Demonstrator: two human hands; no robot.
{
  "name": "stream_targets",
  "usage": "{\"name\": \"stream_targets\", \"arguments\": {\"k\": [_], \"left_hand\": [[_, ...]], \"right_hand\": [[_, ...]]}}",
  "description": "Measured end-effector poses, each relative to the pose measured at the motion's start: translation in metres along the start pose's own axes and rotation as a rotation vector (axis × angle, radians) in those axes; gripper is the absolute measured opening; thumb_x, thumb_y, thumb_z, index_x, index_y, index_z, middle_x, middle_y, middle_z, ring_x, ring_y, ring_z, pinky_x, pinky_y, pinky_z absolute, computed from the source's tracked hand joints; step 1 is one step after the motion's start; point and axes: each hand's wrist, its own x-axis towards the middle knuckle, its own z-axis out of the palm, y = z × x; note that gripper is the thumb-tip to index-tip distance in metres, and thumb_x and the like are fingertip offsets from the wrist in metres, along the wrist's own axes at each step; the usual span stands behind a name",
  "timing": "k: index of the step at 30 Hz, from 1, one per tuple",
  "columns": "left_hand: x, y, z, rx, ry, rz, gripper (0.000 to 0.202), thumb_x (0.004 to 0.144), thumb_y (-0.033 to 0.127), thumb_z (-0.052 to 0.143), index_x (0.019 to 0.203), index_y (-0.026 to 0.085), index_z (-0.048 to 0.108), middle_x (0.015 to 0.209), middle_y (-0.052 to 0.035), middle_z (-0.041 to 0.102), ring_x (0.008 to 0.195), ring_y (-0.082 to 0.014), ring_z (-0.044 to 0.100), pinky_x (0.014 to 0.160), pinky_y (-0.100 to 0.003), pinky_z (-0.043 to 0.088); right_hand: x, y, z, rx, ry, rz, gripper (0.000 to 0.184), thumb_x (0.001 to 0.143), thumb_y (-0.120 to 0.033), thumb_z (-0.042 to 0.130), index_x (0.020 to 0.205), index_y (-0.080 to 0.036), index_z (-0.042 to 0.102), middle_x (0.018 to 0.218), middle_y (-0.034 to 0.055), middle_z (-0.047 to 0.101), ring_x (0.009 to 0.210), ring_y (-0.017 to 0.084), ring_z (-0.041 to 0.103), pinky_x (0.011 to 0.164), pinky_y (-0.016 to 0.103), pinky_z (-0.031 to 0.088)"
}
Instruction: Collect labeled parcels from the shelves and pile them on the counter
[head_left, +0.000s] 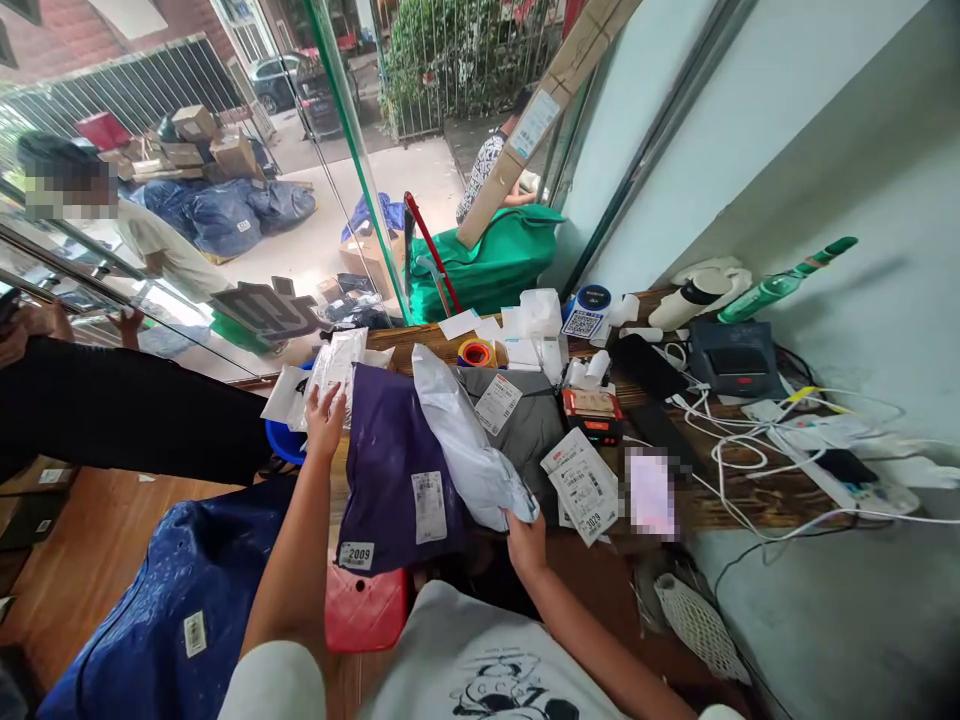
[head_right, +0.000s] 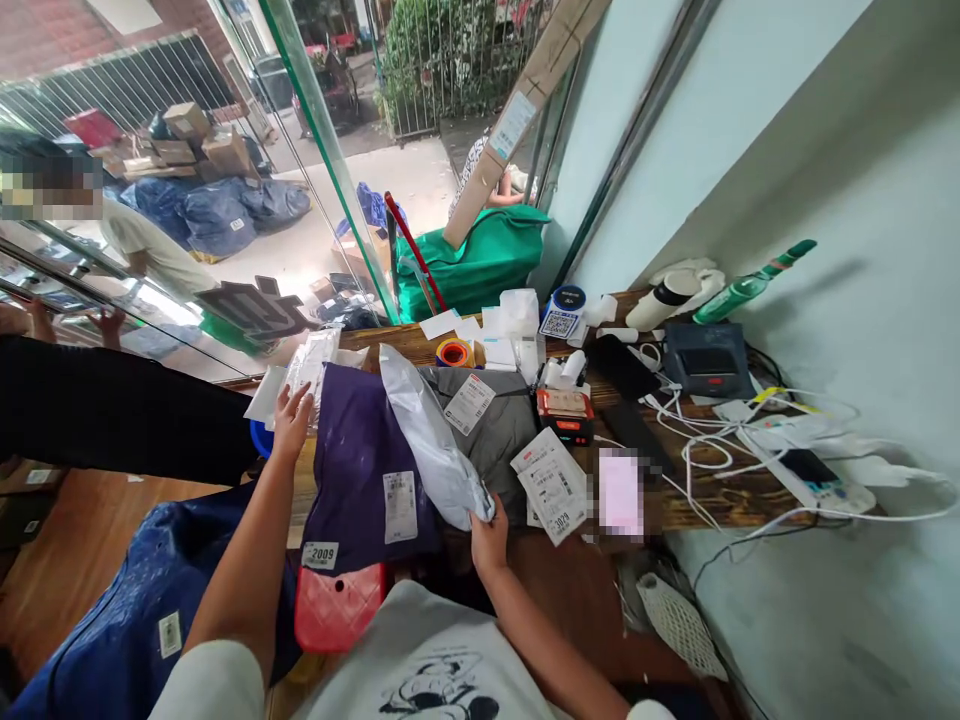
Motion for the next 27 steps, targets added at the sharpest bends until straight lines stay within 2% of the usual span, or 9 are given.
{"name": "stream_targets", "arguments": {"k": [6, 11, 13, 15, 18, 21, 23, 24, 27], "left_hand": [[-0.122, -0.021, -0.003, 0.02, 0.205, 0.185, 0.051, 0.081, 0.048, 0.067, 0.124, 0.021, 0.059, 0.137, -0.0123, 0.05, 0.132, -0.0275, 0.044, 0.114, -0.045, 0.032], [-0.173, -0.015, 0.002, 0.131, -0.044, -0.135, 0.084, 0.063, 0.055, 0.079, 0.131, 0.016, 0.047, 0.122, -0.0159, 0.055, 0.109, -0.032, 0.059, 0.092, -0.048, 0.052], [-0.174, -0.015, -0.002, 0.272, -0.035, -0.1, 0.083, 0.067, 0.056, 0.077, 0.133, 0.017, 0.046, 0.125, -0.0178, 0.055, 0.115, -0.0355, 0.056, 0.094, -0.051, 0.049], [-0.162, -0.018, -0.011, 0.336, 0.108, 0.023, 0.07, 0.076, 0.055, 0.07, 0.13, 0.015, 0.05, 0.127, -0.0189, 0.055, 0.124, -0.0359, 0.05, 0.103, -0.052, 0.042], [-0.125, -0.021, -0.028, 0.243, 0.328, 0.148, 0.052, 0.087, 0.048, 0.058, 0.122, 0.009, 0.056, 0.126, -0.0204, 0.056, 0.127, -0.0315, 0.048, 0.11, -0.048, 0.036], [-0.094, -0.005, -0.035, 0.17, 0.383, 0.203, 0.049, 0.087, 0.042, 0.059, 0.121, 0.008, 0.056, 0.125, -0.0195, 0.055, 0.122, -0.0282, 0.051, 0.103, -0.043, 0.043], [-0.097, 0.014, -0.025, 0.224, 0.244, 0.336, 0.041, 0.086, 0.039, 0.061, 0.117, 0.012, 0.059, 0.116, -0.0148, 0.06, 0.115, -0.0265, 0.054, 0.096, -0.04, 0.048], [-0.107, 0.023, -0.015, 0.294, 0.093, 0.441, 0.034, 0.087, 0.037, 0.06, 0.112, 0.014, 0.062, 0.109, -0.0124, 0.063, 0.11, -0.0261, 0.055, 0.093, -0.04, 0.048], [-0.158, 0.029, 0.022, 0.607, -0.575, 0.709, 0.027, 0.091, 0.023, 0.051, 0.11, 0.02, 0.069, 0.116, -0.0108, 0.066, 0.106, -0.0271, 0.058, 0.09, -0.042, 0.048]], "right_hand": [[0.0, -0.003, 0.006, 0.016, 0.05, 0.05, 0.038, 0.054, -0.025, 0.073, 0.09, -0.02, 0.066, 0.088, 0.0024, 0.073, 0.085, 0.02, 0.066, 0.083, 0.034, 0.053], [-0.002, -0.005, 0.009, 0.046, 0.054, 0.073, 0.04, 0.053, -0.026, 0.073, 0.092, -0.02, 0.065, 0.087, 0.0028, 0.073, 0.087, 0.02, 0.066, 0.084, 0.036, 0.054], [-0.003, -0.006, 0.01, 0.051, 0.053, 0.074, 0.039, 0.053, -0.026, 0.073, 0.091, -0.02, 0.065, 0.087, 0.0036, 0.073, 0.087, 0.02, 0.066, 0.084, 0.035, 0.054], [-0.004, -0.008, 0.011, 0.051, 0.051, 0.076, 0.039, 0.054, -0.026, 0.072, 0.092, -0.019, 0.065, 0.087, 0.0042, 0.073, 0.087, 0.02, 0.066, 0.083, 0.035, 0.054], [-0.007, -0.013, 0.013, 0.048, 0.041, 0.083, 0.038, 0.056, -0.025, 0.071, 0.093, -0.02, 0.065, 0.088, 0.0053, 0.074, 0.086, 0.021, 0.066, 0.08, 0.034, 0.055], [-0.009, -0.018, 0.015, 0.051, 0.031, 0.085, 0.037, 0.057, -0.025, 0.071, 0.093, -0.02, 0.066, 0.088, 0.0054, 0.074, 0.087, 0.021, 0.066, 0.08, 0.034, 0.055], [-0.009, -0.02, 0.016, 0.054, 0.026, 0.083, 0.036, 0.057, -0.024, 0.071, 0.093, -0.021, 0.066, 0.088, 0.0051, 0.074, 0.085, 0.021, 0.067, 0.079, 0.034, 0.055], [-0.009, -0.02, 0.017, 0.053, 0.024, 0.081, 0.035, 0.058, -0.024, 0.071, 0.092, -0.021, 0.066, 0.088, 0.0052, 0.074, 0.085, 0.021, 0.066, 0.079, 0.034, 0.055], [-0.009, -0.019, 0.017, 0.047, 0.021, 0.072, 0.031, 0.058, -0.024, 0.07, 0.089, -0.02, 0.065, 0.087, 0.0056, 0.074, 0.083, 0.021, 0.066, 0.079, 0.035, 0.055]]}}
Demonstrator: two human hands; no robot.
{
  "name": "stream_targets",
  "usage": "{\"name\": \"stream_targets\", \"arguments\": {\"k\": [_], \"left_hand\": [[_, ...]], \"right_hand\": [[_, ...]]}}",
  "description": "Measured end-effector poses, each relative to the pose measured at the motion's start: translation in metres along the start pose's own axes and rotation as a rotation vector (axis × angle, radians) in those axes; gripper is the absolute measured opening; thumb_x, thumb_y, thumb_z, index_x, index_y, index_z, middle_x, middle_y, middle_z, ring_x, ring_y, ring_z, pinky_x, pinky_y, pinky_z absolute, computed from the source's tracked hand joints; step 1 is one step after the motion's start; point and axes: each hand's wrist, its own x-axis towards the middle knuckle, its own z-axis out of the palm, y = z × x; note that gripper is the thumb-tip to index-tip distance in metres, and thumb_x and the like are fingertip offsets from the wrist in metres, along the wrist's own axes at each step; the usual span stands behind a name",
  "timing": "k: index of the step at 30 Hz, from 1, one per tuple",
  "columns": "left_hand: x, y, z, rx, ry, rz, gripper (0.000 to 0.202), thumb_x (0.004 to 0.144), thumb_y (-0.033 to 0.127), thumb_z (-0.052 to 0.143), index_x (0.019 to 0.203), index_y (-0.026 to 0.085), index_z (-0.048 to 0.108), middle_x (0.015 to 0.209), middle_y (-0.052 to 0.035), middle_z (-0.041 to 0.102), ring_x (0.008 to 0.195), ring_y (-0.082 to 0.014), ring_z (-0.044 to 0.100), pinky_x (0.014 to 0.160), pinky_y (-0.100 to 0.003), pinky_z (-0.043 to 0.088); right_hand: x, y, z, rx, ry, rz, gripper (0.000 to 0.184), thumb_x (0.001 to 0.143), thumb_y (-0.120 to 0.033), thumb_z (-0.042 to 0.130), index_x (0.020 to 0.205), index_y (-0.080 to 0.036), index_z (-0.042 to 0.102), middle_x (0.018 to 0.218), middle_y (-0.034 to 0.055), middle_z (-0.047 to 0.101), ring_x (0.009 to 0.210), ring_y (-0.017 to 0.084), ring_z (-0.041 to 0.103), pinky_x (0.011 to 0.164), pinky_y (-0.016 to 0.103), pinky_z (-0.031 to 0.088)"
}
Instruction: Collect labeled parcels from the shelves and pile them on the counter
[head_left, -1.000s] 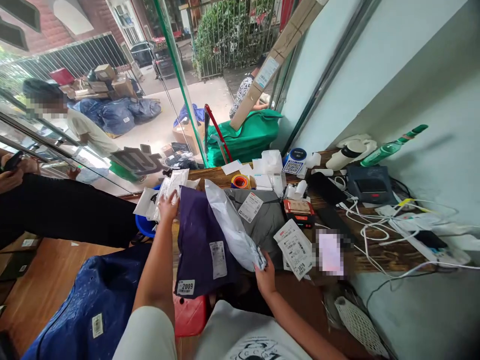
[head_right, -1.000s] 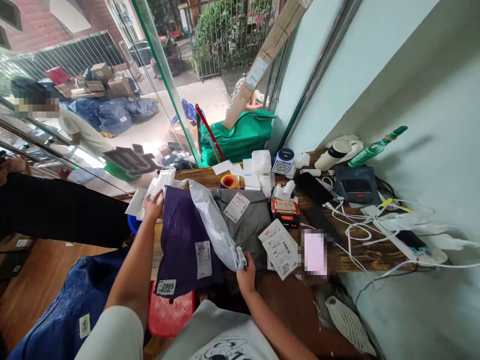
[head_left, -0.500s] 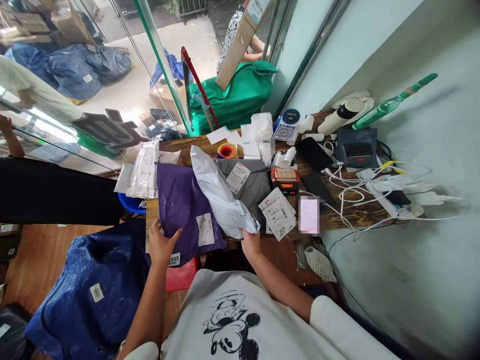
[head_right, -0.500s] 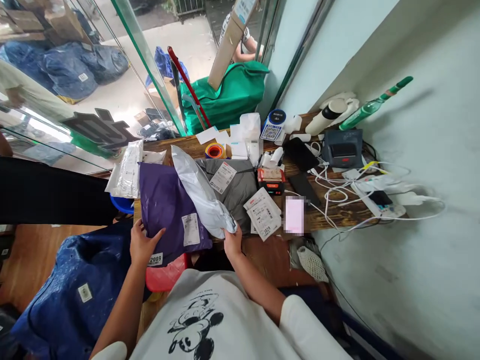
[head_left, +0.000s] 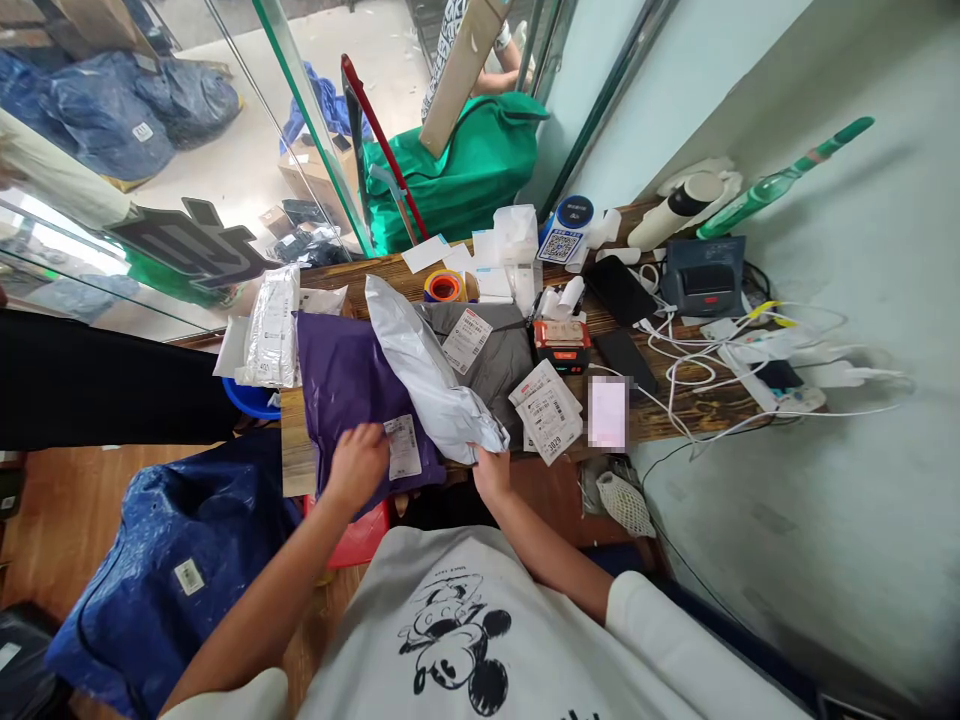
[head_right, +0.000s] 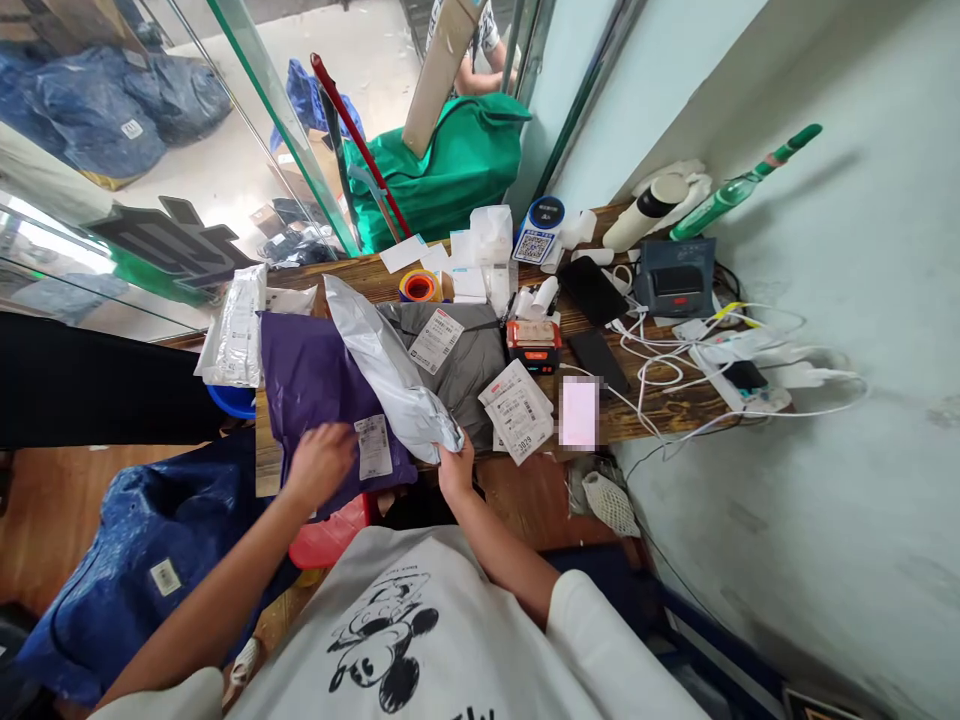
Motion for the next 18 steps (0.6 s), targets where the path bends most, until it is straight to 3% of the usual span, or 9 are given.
{"name": "stream_targets", "arguments": {"k": [2, 4, 6, 10, 15, 18], "left_hand": [[-0.014, 0.023, 0.032, 0.077, -0.147, -0.01, 0.039, 0.089, 0.009, 0.043, 0.121, 0.012, 0.066, 0.133, -0.0157, 0.06, 0.118, -0.0307, 0.053, 0.096, -0.046, 0.045], [-0.03, 0.031, 0.058, 0.133, -0.159, -0.088, 0.05, 0.087, 0.003, 0.037, 0.132, 0.005, 0.058, 0.143, -0.0179, 0.051, 0.126, -0.0324, 0.047, 0.104, -0.048, 0.04], [-0.043, 0.029, 0.072, 0.17, -0.141, -0.14, 0.055, 0.087, 0.002, 0.033, 0.14, 0.007, 0.05, 0.147, -0.0156, 0.047, 0.129, -0.0319, 0.044, 0.106, -0.047, 0.038], [-0.05, 0.028, 0.071, 0.207, -0.158, -0.176, 0.057, 0.089, 0.004, 0.033, 0.142, 0.018, 0.049, 0.142, -0.0148, 0.052, 0.12, -0.0312, 0.047, 0.099, -0.046, 0.041], [-0.044, 0.042, 0.068, 0.27, -0.204, -0.253, 0.057, 0.089, 0.006, 0.033, 0.144, 0.016, 0.047, 0.108, -0.0163, 0.059, 0.094, -0.0282, 0.052, 0.088, -0.045, 0.043], [-0.042, 0.045, 0.07, 0.286, -0.185, -0.263, 0.056, 0.089, 0.006, 0.034, 0.143, 0.015, 0.047, 0.101, -0.0146, 0.057, 0.091, -0.0276, 0.05, 0.086, -0.044, 0.043]], "right_hand": [[0.001, 0.002, -0.001, -0.008, 0.0, -0.001, 0.028, 0.058, -0.025, 0.07, 0.085, -0.02, 0.064, 0.085, 0.0052, 0.073, 0.081, 0.02, 0.065, 0.077, 0.034, 0.055], [0.002, 0.004, -0.004, -0.016, -0.003, 0.005, 0.026, 0.057, -0.025, 0.07, 0.081, -0.02, 0.062, 0.083, 0.0041, 0.072, 0.08, 0.019, 0.064, 0.076, 0.033, 0.055], [0.003, 0.006, -0.006, -0.021, -0.008, 0.014, 0.023, 0.057, -0.025, 0.07, 0.078, -0.021, 0.06, 0.081, 0.003, 0.071, 0.08, 0.019, 0.063, 0.075, 0.032, 0.054], [0.003, 0.007, -0.007, -0.038, -0.027, 0.021, 0.02, 0.057, -0.025, 0.067, 0.073, -0.022, 0.057, 0.075, 0.0016, 0.069, 0.076, 0.019, 0.062, 0.074, 0.032, 0.053], [0.003, 0.002, -0.007, -0.083, -0.052, -0.001, 0.018, 0.058, -0.026, 0.064, 0.073, -0.022, 0.055, 0.072, 0.0025, 0.069, 0.071, 0.019, 0.061, 0.07, 0.033, 0.053], [0.003, -0.001, -0.007, -0.123, -0.074, -0.019, 0.017, 0.057, -0.023, 0.064, 0.072, -0.023, 0.055, 0.072, 0.0036, 0.069, 0.073, 0.02, 0.062, 0.072, 0.034, 0.053]]}}
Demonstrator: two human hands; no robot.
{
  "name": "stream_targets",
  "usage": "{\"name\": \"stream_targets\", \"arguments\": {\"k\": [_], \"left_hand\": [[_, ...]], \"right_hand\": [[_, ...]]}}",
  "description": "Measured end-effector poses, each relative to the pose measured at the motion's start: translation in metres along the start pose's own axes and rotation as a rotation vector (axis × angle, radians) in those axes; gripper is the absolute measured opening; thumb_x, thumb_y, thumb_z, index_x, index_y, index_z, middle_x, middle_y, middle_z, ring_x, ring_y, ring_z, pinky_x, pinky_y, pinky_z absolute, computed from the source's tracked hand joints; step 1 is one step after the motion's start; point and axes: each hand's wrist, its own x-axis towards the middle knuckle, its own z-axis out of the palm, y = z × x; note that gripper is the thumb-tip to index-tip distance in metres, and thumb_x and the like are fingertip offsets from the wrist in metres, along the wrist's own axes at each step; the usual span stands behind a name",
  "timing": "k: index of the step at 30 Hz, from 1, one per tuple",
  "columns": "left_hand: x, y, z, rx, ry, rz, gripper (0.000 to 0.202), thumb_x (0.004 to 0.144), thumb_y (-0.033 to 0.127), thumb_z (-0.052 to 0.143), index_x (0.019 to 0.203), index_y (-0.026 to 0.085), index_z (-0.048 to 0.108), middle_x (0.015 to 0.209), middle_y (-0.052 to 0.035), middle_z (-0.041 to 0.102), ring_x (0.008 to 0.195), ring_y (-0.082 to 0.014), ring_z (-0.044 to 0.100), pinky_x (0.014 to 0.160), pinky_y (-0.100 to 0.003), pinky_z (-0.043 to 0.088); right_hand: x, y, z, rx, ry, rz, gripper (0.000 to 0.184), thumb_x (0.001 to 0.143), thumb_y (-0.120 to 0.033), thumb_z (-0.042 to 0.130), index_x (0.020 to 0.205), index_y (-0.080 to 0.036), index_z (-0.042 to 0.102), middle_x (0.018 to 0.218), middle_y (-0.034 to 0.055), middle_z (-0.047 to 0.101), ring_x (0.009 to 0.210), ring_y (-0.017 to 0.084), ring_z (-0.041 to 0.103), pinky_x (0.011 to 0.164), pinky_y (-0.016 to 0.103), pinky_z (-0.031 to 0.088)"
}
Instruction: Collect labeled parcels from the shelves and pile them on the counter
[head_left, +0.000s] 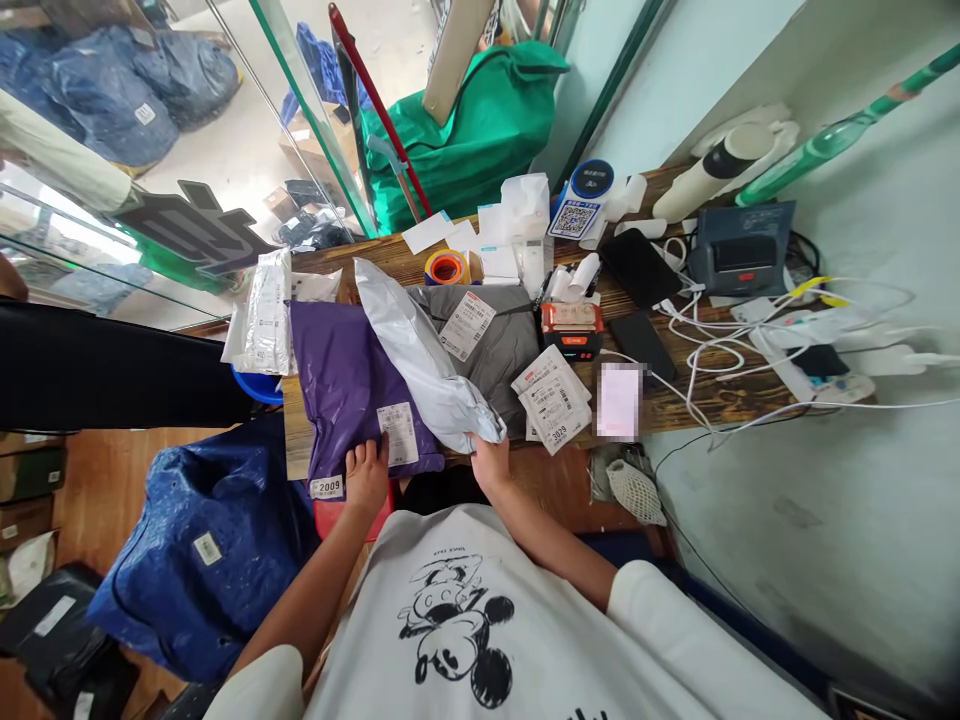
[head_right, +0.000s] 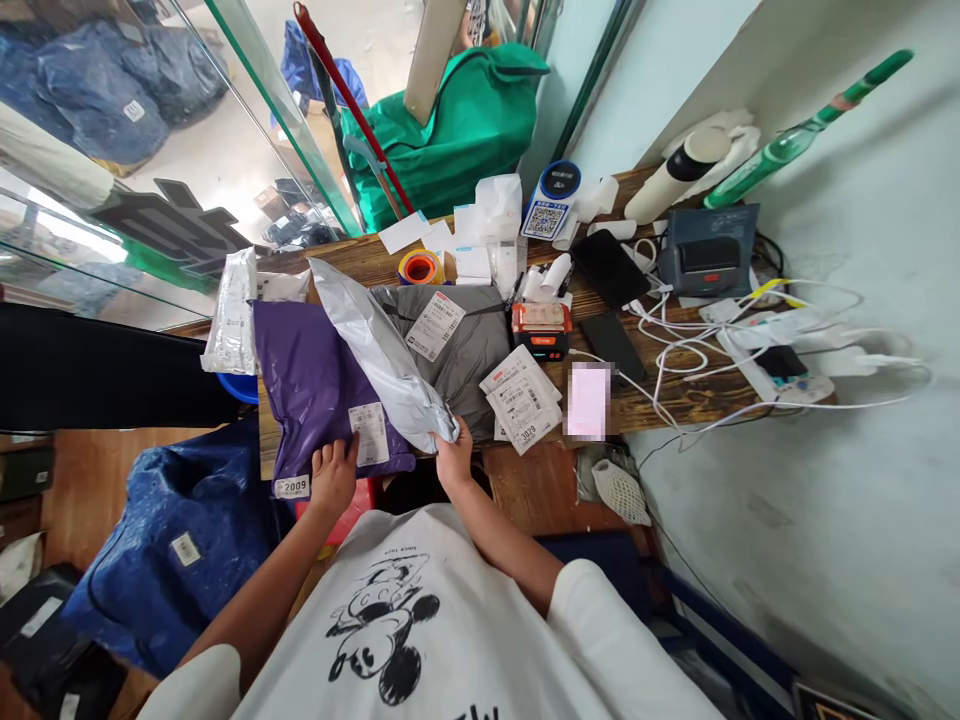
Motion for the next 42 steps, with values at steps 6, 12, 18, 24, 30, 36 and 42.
{"name": "stream_targets", "arguments": {"k": [6, 12, 18, 24, 30, 36, 42], "left_hand": [[0.003, 0.0, -0.001, -0.032, -0.009, 0.008, 0.059, 0.09, 0.005, 0.034, 0.144, 0.024, 0.047, 0.099, -0.0139, 0.055, 0.09, -0.0269, 0.048, 0.086, -0.044, 0.041], [0.008, 0.003, -0.003, -0.187, -0.068, -0.023, 0.061, 0.088, 0.002, 0.03, 0.141, 0.024, 0.051, 0.1, -0.0165, 0.056, 0.093, -0.029, 0.05, 0.087, -0.048, 0.041], [0.031, 0.013, -0.033, -0.945, 0.01, -0.255, 0.05, 0.097, 0.037, 0.034, 0.145, 0.023, 0.044, 0.115, -0.0157, 0.058, 0.109, -0.0294, 0.054, 0.09, -0.046, 0.047], [0.087, 0.002, -0.087, -1.321, 0.064, -0.425, 0.063, 0.081, 0.031, 0.061, 0.14, 0.017, 0.042, 0.126, -0.0117, 0.062, 0.108, -0.0218, 0.062, 0.085, -0.028, 0.051], [0.082, -0.051, -0.088, -0.942, 0.031, -0.617, 0.046, 0.072, 0.013, 0.059, 0.118, 0.008, 0.061, 0.094, -0.0155, 0.069, 0.096, -0.0327, 0.065, 0.082, -0.041, 0.05], [0.063, -0.02, -0.101, -0.281, 0.328, -0.289, 0.059, 0.087, 0.016, 0.048, 0.145, 0.018, 0.041, 0.137, -0.0178, 0.05, 0.122, -0.0348, 0.047, 0.1, -0.049, 0.04], [0.111, 0.028, -0.095, -0.141, 0.049, -0.08, 0.059, 0.09, 0.023, 0.046, 0.144, 0.003, 0.037, 0.123, -0.021, 0.054, 0.109, -0.0315, 0.052, 0.085, -0.042, 0.049]], "right_hand": [[0.002, 0.003, -0.003, -0.058, -0.024, -0.03, 0.024, 0.061, -0.025, 0.06, 0.085, -0.021, 0.059, 0.08, 0.0055, 0.072, 0.078, 0.022, 0.064, 0.075, 0.036, 0.054], [0.006, 0.012, -0.009, -0.18, -0.081, -0.113, 0.025, 0.065, -0.022, 0.063, 0.089, -0.019, 0.061, 0.084, 0.0089, 0.072, 0.082, 0.024, 0.065, 0.074, 0.035, 0.054], [0.002, 0.02, -0.017, -0.295, -0.212, -0.248, 0.014, 0.075, -0.032, 0.062, 0.084, -0.021, 0.061, 0.08, 0.0045, 0.07, 0.073, 0.021, 0.064, 0.071, 0.036, 0.054], [0.006, 0.005, -0.025, -0.457, -0.549, -0.44, 0.044, 0.054, -0.039, 0.087, 0.092, -0.026, 0.071, 0.123, 0.0111, 0.066, 0.117, 0.033, 0.057, 0.106, 0.051, 0.039], [0.018, 0.002, -0.024, -0.464, -0.491, -0.42, 0.016, 0.07, -0.035, 0.076, 0.078, -0.025, 0.067, 0.097, 0.0082, 0.071, 0.103, 0.029, 0.061, 0.098, 0.047, 0.045], [0.021, 0.013, -0.019, -0.257, -0.155, -0.208, 0.018, 0.07, -0.034, 0.068, 0.066, -0.022, 0.055, 0.067, -0.0023, 0.057, 0.067, 0.016, 0.054, 0.069, 0.03, 0.045], [0.017, 0.004, -0.016, -0.007, -0.032, 0.037, 0.03, 0.059, -0.04, 0.074, 0.065, -0.023, 0.049, 0.058, -0.0067, 0.051, 0.055, 0.014, 0.05, 0.055, 0.026, 0.041]]}}
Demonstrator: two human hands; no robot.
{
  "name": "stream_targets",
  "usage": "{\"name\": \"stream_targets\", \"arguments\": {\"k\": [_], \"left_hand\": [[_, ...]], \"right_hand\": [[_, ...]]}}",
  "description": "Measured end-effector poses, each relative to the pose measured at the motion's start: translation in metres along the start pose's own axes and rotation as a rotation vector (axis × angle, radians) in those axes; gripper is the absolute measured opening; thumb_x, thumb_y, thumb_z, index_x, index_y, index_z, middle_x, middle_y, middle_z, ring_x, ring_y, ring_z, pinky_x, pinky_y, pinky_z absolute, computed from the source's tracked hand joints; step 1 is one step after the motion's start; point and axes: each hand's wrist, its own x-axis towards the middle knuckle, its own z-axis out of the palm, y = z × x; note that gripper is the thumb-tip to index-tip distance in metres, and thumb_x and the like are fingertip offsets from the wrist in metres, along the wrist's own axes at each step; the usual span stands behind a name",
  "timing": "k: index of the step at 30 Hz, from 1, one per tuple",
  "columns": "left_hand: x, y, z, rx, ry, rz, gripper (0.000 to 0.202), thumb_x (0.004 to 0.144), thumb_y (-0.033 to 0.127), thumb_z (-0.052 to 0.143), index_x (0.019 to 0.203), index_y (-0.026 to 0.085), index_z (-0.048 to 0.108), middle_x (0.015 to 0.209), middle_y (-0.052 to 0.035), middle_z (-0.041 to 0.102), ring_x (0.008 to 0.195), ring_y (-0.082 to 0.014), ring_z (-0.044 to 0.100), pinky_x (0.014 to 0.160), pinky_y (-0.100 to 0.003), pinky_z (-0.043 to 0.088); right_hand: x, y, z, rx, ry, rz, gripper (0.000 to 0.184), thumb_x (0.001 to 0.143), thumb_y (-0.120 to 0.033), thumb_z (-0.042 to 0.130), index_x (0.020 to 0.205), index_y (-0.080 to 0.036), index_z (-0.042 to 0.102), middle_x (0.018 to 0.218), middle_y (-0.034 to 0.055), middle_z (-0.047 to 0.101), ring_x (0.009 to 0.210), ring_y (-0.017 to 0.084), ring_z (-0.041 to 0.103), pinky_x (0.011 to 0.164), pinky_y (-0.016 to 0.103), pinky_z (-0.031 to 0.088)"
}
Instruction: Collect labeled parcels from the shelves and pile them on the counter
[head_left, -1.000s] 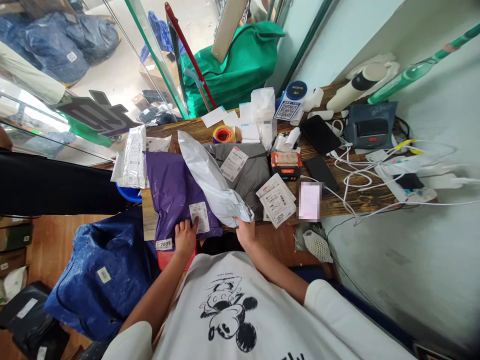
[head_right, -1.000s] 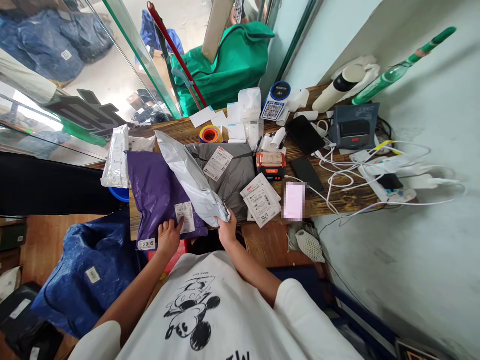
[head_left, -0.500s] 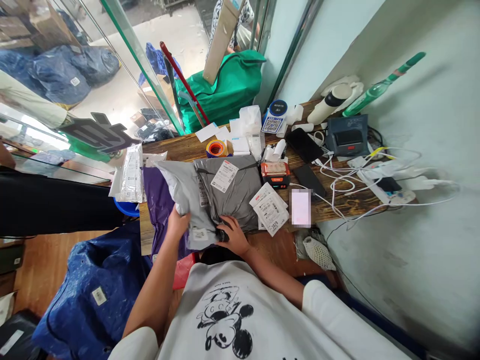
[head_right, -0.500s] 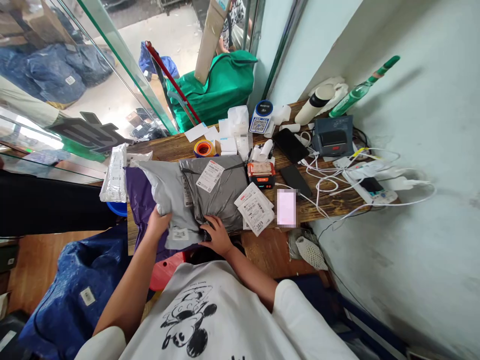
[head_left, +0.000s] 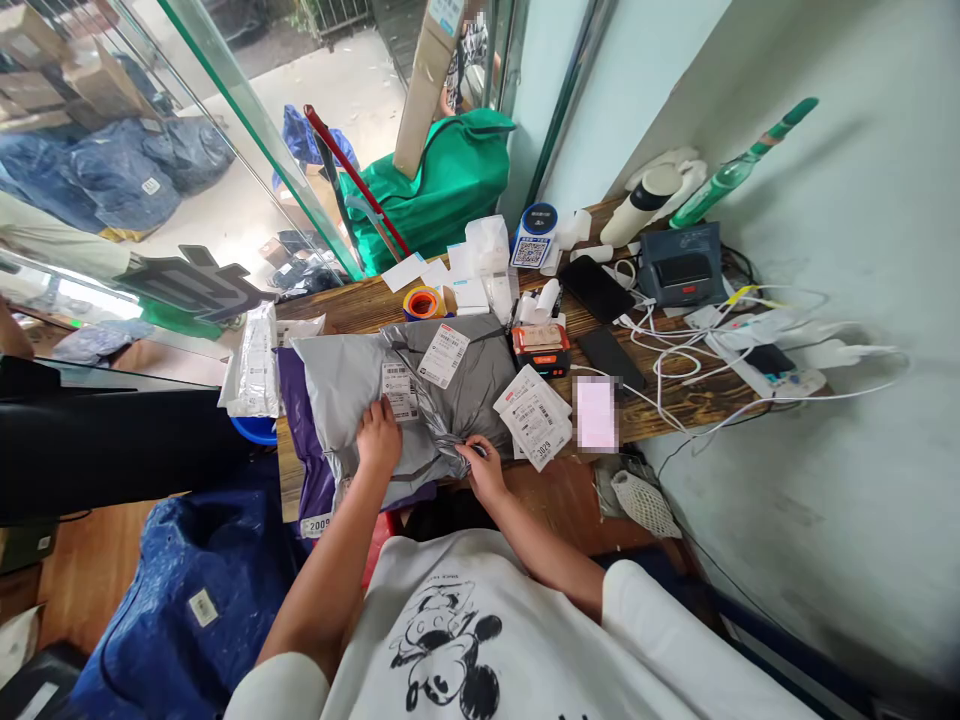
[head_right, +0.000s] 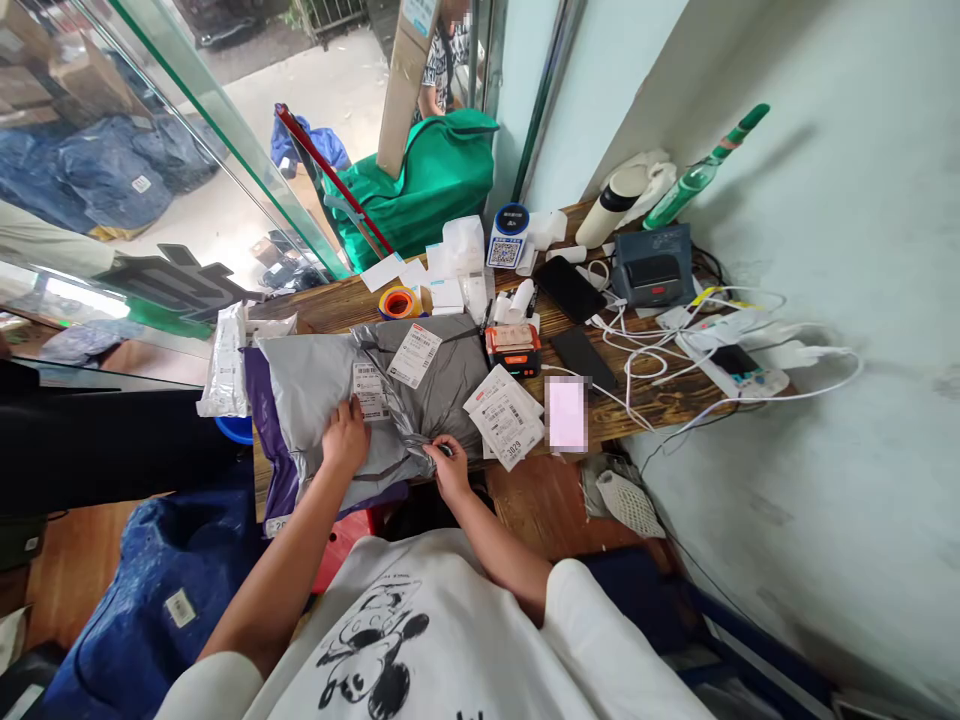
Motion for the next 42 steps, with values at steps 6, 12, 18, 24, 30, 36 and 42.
{"name": "stream_targets", "arguments": {"k": [6, 12, 18, 24, 30, 36, 42], "left_hand": [[0.015, 0.004, 0.009, 0.036, 0.003, -0.047, 0.059, 0.089, 0.025, 0.046, 0.146, 0.012, 0.038, 0.115, -0.0184, 0.053, 0.105, -0.0325, 0.052, 0.083, -0.043, 0.047], [0.02, 0.009, 0.01, -0.062, -0.02, -0.121, 0.06, 0.088, 0.023, 0.046, 0.148, 0.02, 0.039, 0.116, -0.0197, 0.052, 0.106, -0.0348, 0.051, 0.084, -0.047, 0.046], [0.024, 0.012, 0.014, -0.367, -0.054, -0.158, 0.055, 0.088, 0.02, 0.049, 0.142, 0.026, 0.048, 0.123, -0.0205, 0.053, 0.115, -0.0368, 0.052, 0.094, -0.053, 0.042], [0.029, 0.032, 0.029, -0.719, -0.06, -0.177, 0.04, 0.096, 0.031, 0.042, 0.132, 0.018, 0.054, 0.119, -0.0099, 0.068, 0.107, -0.0187, 0.064, 0.086, -0.026, 0.049], [0.028, 0.026, 0.039, -0.772, 0.004, -0.395, 0.025, 0.091, 0.026, 0.046, 0.099, 0.012, 0.065, 0.091, -0.0138, 0.072, 0.086, -0.0247, 0.068, 0.073, -0.032, 0.051], [0.009, 0.013, 0.028, -0.696, 0.127, -0.437, 0.032, 0.092, 0.028, 0.041, 0.107, 0.009, 0.063, 0.091, -0.0168, 0.069, 0.088, -0.0286, 0.066, 0.078, -0.04, 0.051], [0.028, 0.022, -0.004, -0.37, 0.306, 0.018, 0.053, 0.089, 0.023, 0.048, 0.139, 0.006, 0.044, 0.14, -0.0188, 0.047, 0.13, -0.032, 0.04, 0.111, -0.044, 0.033]], "right_hand": [[-0.001, -0.009, -0.002, 0.133, -0.007, 0.126, 0.035, 0.051, -0.036, 0.079, 0.065, -0.023, 0.049, 0.055, -0.0073, 0.053, 0.053, 0.013, 0.051, 0.051, 0.025, 0.04], [-0.001, -0.01, -0.003, 0.159, -0.047, 0.171, 0.038, 0.052, -0.039, 0.08, 0.067, -0.024, 0.048, 0.054, -0.0074, 0.054, 0.051, 0.015, 0.053, 0.05, 0.026, 0.041], [0.0, -0.006, -0.006, 0.085, -0.085, 0.08, 0.035, 0.059, -0.043, 0.077, 0.068, -0.023, 0.048, 0.057, -0.0066, 0.055, 0.054, 0.015, 0.055, 0.053, 0.026, 0.043], [-0.001, -0.013, -0.016, -0.138, -0.299, -0.128, 0.03, 0.065, -0.046, 0.078, 0.074, -0.02, 0.067, 0.075, 0.0017, 0.07, 0.073, 0.019, 0.065, 0.069, 0.031, 0.053], [0.016, -0.031, -0.055, -0.409, -0.171, -0.388, 0.029, 0.076, -0.04, 0.073, 0.101, -0.025, 0.073, 0.128, 0.0123, 0.062, 0.127, 0.033, 0.048, 0.113, 0.055, 0.031], [0.045, -0.013, -0.108, -1.135, 0.028, -0.616, 0.062, 0.076, -0.033, 0.069, 0.134, -0.014, 0.056, 0.149, 0.0204, 0.041, 0.136, 0.044, 0.033, 0.111, 0.063, 0.028], [0.052, -0.006, -0.126, -1.228, -0.054, -0.642, 0.07, 0.072, -0.02, 0.061, 0.14, -0.015, 0.048, 0.151, 0.0175, 0.038, 0.136, 0.038, 0.036, 0.11, 0.054, 0.035]]}}
